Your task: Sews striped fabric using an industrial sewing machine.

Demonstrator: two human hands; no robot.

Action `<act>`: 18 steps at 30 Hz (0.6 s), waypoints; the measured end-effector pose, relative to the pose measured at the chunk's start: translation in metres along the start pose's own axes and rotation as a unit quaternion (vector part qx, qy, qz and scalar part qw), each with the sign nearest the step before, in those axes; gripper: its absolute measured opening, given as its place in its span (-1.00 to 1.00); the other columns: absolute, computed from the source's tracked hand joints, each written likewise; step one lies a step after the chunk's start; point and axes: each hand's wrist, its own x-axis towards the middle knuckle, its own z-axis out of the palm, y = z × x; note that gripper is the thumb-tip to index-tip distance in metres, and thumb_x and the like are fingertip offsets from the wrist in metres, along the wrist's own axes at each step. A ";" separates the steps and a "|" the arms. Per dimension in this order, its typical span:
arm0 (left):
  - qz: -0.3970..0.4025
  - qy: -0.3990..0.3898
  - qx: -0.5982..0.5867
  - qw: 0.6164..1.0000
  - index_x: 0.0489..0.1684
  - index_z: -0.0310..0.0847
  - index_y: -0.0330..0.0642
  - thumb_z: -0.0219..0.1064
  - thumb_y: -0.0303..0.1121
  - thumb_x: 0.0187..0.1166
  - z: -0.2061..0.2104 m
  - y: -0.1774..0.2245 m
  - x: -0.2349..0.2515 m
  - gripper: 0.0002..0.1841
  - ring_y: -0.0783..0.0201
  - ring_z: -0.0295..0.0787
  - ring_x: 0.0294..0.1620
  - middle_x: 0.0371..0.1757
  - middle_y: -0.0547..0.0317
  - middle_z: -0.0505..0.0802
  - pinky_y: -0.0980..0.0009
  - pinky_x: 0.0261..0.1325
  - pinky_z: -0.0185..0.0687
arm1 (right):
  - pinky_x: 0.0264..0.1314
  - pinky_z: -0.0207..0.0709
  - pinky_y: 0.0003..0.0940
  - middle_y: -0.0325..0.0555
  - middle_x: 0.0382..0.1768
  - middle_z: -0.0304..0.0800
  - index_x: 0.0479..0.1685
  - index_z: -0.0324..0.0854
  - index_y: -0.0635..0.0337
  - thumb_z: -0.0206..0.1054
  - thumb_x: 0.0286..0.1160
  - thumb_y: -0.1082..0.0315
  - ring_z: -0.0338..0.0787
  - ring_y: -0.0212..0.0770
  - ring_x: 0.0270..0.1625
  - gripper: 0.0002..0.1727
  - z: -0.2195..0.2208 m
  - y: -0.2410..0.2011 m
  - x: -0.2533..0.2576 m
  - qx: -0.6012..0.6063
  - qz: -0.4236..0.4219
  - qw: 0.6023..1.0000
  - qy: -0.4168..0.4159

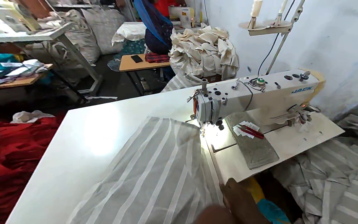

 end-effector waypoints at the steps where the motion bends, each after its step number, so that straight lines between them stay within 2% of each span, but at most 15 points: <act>1: 0.052 0.063 -0.018 0.996 -0.25 0.82 -0.30 0.31 0.04 0.65 -0.016 -0.021 0.004 -0.51 -0.19 0.88 -0.11 -0.23 -0.19 0.89 -0.24 -0.02 0.72 | -0.11 0.77 0.06 0.27 -0.09 0.77 0.16 0.78 0.38 0.33 0.49 0.47 0.85 0.18 -0.12 -0.68 -0.005 -0.001 -0.010 0.041 0.011 0.999 -0.025; 2: 0.066 0.121 -0.045 0.989 -0.21 0.85 -0.28 0.33 0.02 0.65 -0.036 -0.043 0.014 -0.55 -0.10 0.89 -0.06 -0.19 -0.13 0.91 -0.17 0.08 0.73 | -0.04 0.76 0.09 0.28 -0.04 0.78 0.10 0.77 0.38 0.33 0.48 0.47 0.85 0.20 -0.03 -0.72 -0.007 -0.002 -0.018 0.062 0.022 0.997 -0.032; 4: -0.034 0.261 -0.045 0.964 0.00 0.83 -0.26 0.37 0.00 0.63 -0.064 -0.078 0.042 -0.56 -0.06 0.81 0.22 0.07 -0.12 0.89 -0.10 0.40 0.59 | 0.06 0.78 0.10 0.31 0.10 0.82 0.16 0.79 0.37 0.27 0.55 0.47 0.89 0.22 0.06 -0.69 -0.008 -0.010 -0.027 0.038 0.048 0.996 -0.064; 5: -0.109 0.337 -0.016 0.935 0.15 0.80 -0.21 0.45 0.09 0.53 -0.064 -0.095 0.058 -0.48 -0.10 0.67 0.44 0.29 -0.10 0.83 -0.17 0.58 0.39 | 0.02 0.78 0.11 0.35 0.08 0.80 0.22 0.77 0.39 0.24 0.58 0.48 0.88 0.25 0.02 -0.67 -0.009 -0.013 -0.031 0.034 0.058 0.994 -0.091; 6: -0.162 0.389 0.006 0.907 0.32 0.72 -0.21 0.52 0.20 0.38 -0.058 -0.110 0.072 -0.29 -0.17 0.44 0.66 0.50 -0.12 0.70 -0.30 0.71 0.09 | -0.02 0.77 0.11 0.36 0.02 0.79 0.26 0.75 0.40 0.22 0.60 0.49 0.88 0.26 -0.03 -0.65 -0.011 -0.014 -0.033 0.034 0.062 0.991 -0.117; 7: -0.192 0.431 0.029 0.881 0.40 0.66 -0.21 0.52 0.34 0.25 -0.046 -0.123 0.083 -0.13 -0.19 0.30 0.75 0.61 -0.10 0.61 -0.40 0.75 -0.10 | -0.06 0.77 0.11 0.35 -0.03 0.78 0.26 0.74 0.40 0.22 0.60 0.49 0.87 0.26 -0.07 -0.65 -0.014 -0.012 -0.034 0.036 0.057 0.988 -0.136; 9: -0.207 0.501 0.085 0.836 0.36 0.70 -0.14 0.33 0.56 0.16 -0.024 -0.135 0.095 -0.02 -0.14 0.31 0.77 0.64 0.03 0.61 -0.44 0.74 -0.13 | -0.04 0.76 0.13 0.28 -0.07 0.82 0.19 0.82 0.30 0.29 0.57 0.44 0.87 0.22 -0.07 -0.68 -0.029 0.012 -0.029 0.045 0.023 0.987 -0.151; 10: -0.201 0.513 0.099 0.829 0.40 0.69 -0.13 0.26 0.58 0.20 -0.019 -0.135 0.097 -0.01 -0.14 0.31 0.77 0.65 0.06 0.61 -0.46 0.73 -0.15 | 0.05 0.75 0.16 0.24 -0.05 0.86 0.11 0.86 0.23 0.34 0.57 0.37 0.88 0.20 0.00 -0.73 -0.042 0.033 -0.021 0.043 0.005 0.990 -0.134; 12: -0.197 0.492 0.116 0.840 0.54 0.61 -0.02 0.13 0.60 0.28 -0.016 -0.135 0.097 0.00 -0.13 0.17 0.85 0.76 0.17 0.49 -0.49 0.74 -0.24 | 0.06 0.77 0.13 0.16 -0.03 0.88 -0.03 0.86 0.25 0.35 0.59 0.27 0.90 0.14 0.02 -0.74 -0.070 0.087 0.003 -0.021 -0.002 1.000 -0.009; 13: -0.201 0.476 0.124 0.847 0.58 0.59 0.07 0.07 0.62 0.31 -0.016 -0.136 0.097 -0.02 -0.10 0.12 0.87 0.79 0.25 0.45 -0.49 0.74 -0.29 | 0.04 0.77 0.15 0.17 0.02 0.86 0.02 0.83 0.29 0.34 0.59 0.31 0.89 0.16 0.03 -0.74 -0.086 0.111 0.019 -0.081 0.017 0.994 0.076; 14: -0.203 0.467 0.131 0.851 0.57 0.61 0.12 0.04 0.63 0.32 -0.018 -0.137 0.098 -0.03 -0.09 0.10 0.88 0.79 0.30 0.45 -0.49 0.74 -0.30 | 0.10 0.73 0.22 0.22 0.13 0.82 0.14 0.79 0.31 0.33 0.58 0.37 0.84 0.25 0.14 -0.71 -0.102 0.135 0.037 -0.139 0.037 0.979 0.147; 16: -0.210 0.453 0.134 0.856 0.55 0.62 0.16 0.01 0.65 0.32 -0.021 -0.140 0.099 -0.04 -0.08 0.10 0.88 0.78 0.33 0.46 -0.50 0.73 -0.32 | 0.45 0.49 0.39 0.26 0.52 0.60 0.47 0.62 0.30 0.23 0.57 0.55 0.55 0.39 0.56 -0.54 -0.121 0.187 0.065 -0.189 0.058 0.960 0.196; 17: -0.214 0.448 0.132 0.858 0.55 0.62 0.17 0.01 0.66 0.31 -0.022 -0.141 0.099 -0.04 -0.06 0.08 0.89 0.79 0.33 0.45 -0.50 0.74 -0.35 | 0.54 0.42 0.39 0.21 0.57 0.58 0.48 0.62 0.29 0.20 0.50 0.64 0.48 0.37 0.65 -0.48 -0.120 0.213 0.073 -0.186 0.045 0.959 0.210; 18: -0.217 0.442 0.129 0.861 0.56 0.61 0.18 0.02 0.66 0.31 -0.023 -0.141 0.099 -0.04 -0.05 0.05 0.90 0.80 0.35 0.44 -0.49 0.74 -0.37 | 0.53 0.45 0.36 0.16 0.53 0.62 0.44 0.67 0.26 0.19 0.44 0.68 0.52 0.32 0.62 -0.47 -0.113 0.232 0.076 -0.174 0.024 0.958 0.226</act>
